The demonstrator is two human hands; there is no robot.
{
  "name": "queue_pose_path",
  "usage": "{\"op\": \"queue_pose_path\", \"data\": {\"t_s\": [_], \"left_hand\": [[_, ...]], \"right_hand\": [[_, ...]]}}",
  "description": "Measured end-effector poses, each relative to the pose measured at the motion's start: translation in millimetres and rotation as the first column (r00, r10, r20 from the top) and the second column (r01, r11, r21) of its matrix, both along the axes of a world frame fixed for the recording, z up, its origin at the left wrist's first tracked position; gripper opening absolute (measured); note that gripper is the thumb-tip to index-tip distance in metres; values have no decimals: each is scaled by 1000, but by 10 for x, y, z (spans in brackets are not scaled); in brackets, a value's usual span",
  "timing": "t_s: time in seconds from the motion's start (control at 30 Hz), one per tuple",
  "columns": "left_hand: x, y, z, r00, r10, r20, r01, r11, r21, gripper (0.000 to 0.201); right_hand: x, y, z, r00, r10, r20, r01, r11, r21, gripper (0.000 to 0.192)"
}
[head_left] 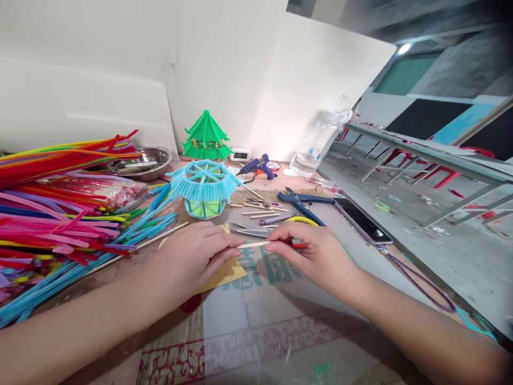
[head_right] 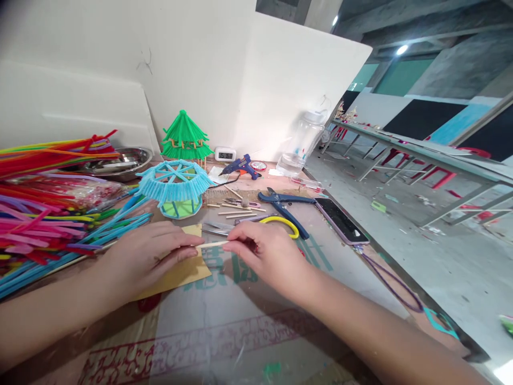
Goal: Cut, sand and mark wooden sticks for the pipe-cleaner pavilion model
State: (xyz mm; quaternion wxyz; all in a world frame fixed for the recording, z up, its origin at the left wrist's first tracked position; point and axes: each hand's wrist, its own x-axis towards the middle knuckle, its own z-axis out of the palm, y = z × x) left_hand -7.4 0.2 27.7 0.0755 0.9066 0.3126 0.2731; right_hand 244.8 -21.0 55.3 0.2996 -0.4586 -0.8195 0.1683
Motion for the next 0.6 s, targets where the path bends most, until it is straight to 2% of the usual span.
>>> {"op": "queue_pose_path", "data": {"t_s": [0.1,0.17,0.23,0.3,0.4,0.5,0.53,0.6], "left_hand": [[24,-39,23,1000,-4,14,5,995,-96,26],[54,-95,65,999,-12,36,18,982,-189,24],[81,-148,104,998,-11,54,24,968,-251,24],[88,-166,127,998,-16,57,30,964,-263,25],[42,-98,141,1000,-20,-17,16,981,-191,27],[-67,18,132,973,33,-227,-54,994,-91,34],[-111,47,119,955,60,-289,-84,994,-73,43],[-202,78,77,928,90,-361,-126,989,-75,74]], "right_hand": [[-43,-31,-35,976,27,-218,-42,997,-67,7],[-93,-41,-82,931,69,-358,-129,981,-146,12],[-148,-44,-116,895,112,-432,-217,955,-201,11],[-176,-47,-105,875,131,-466,-252,945,-208,8],[-112,-31,-1,842,117,-526,-215,968,-130,15],[59,45,92,891,67,-450,-83,996,-17,17],[121,86,93,928,24,-373,-22,1000,9,17],[226,179,43,979,-70,-189,79,996,40,19]]}}
